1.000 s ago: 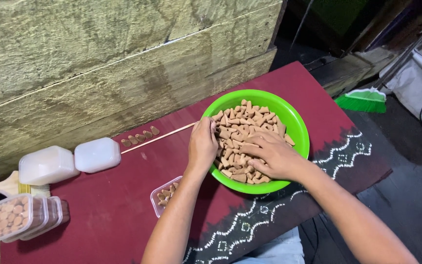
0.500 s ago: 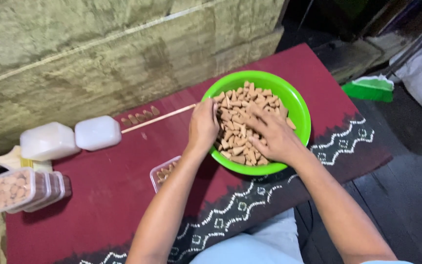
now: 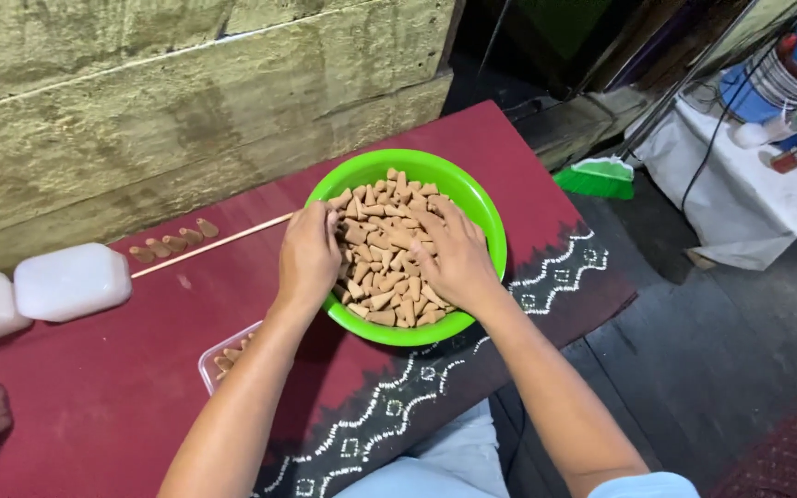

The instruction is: The person sorts small clay pieces from a green bowl into a clear plastic container by hand. They repeatedly pick up pieces, inspect them, and place them into the container while occasionally adjusting the bowl's position on the table.

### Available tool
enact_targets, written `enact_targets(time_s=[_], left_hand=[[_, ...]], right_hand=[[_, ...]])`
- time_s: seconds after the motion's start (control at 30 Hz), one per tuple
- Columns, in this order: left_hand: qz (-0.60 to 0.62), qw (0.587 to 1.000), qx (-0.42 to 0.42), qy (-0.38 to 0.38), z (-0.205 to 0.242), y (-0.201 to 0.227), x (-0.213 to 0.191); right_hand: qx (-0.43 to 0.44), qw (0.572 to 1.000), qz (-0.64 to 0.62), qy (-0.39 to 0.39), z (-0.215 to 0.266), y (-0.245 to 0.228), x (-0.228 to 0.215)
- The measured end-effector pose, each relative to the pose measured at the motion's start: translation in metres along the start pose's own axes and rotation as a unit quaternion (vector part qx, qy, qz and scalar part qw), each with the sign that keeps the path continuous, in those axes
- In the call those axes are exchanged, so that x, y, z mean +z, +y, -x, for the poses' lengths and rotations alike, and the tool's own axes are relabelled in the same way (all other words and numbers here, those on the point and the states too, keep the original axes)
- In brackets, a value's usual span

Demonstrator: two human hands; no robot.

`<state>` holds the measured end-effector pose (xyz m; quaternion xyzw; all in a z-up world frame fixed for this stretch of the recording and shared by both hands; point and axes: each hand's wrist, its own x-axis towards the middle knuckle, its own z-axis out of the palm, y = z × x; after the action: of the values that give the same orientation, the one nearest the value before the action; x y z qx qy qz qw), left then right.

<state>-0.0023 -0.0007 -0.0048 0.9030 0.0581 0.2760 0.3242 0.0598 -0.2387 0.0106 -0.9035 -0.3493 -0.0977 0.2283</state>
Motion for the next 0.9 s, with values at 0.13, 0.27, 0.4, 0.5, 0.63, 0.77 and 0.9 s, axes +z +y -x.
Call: enact_targets(time_s=[0.13,0.27,0.4,0.5,0.63,0.77,0.9], left_hand=[[0.005,1.0,0.012,-0.001,0.004,-0.012,0.011],[-0.008,1.0,0.016,0.018,0.0,-0.009,0.009],[0.005,1.0,-0.003,0.01,0.0,-0.019,0.018],[0.021,1.0,0.007,0.015,-0.002,-0.014,0.013],[0.058,0.994,-0.083,-0.052,-0.004,0.01,-0.011],[0.032,0.999,-0.009,-0.005,0.0,-0.004,0.004],[0.037,0.999,0.016,0.004,-0.004,0.003,-0.005]], right_hand=[[-0.03,0.999,0.037,-0.004,0.004,0.016,0.019],[-0.03,0.997,0.037,-0.056,-0.005,0.014,0.01],[-0.037,0.995,0.065,-0.068,-0.006,0.012,0.005],[-0.026,0.995,0.065,-0.077,-0.006,0.014,0.011],[0.015,0.994,0.03,-0.099,-0.012,-0.001,0.005],[0.058,0.986,0.063,-0.144,-0.007,0.007,0.011],[0.012,0.996,0.024,-0.09,-0.007,0.009,0.009]])
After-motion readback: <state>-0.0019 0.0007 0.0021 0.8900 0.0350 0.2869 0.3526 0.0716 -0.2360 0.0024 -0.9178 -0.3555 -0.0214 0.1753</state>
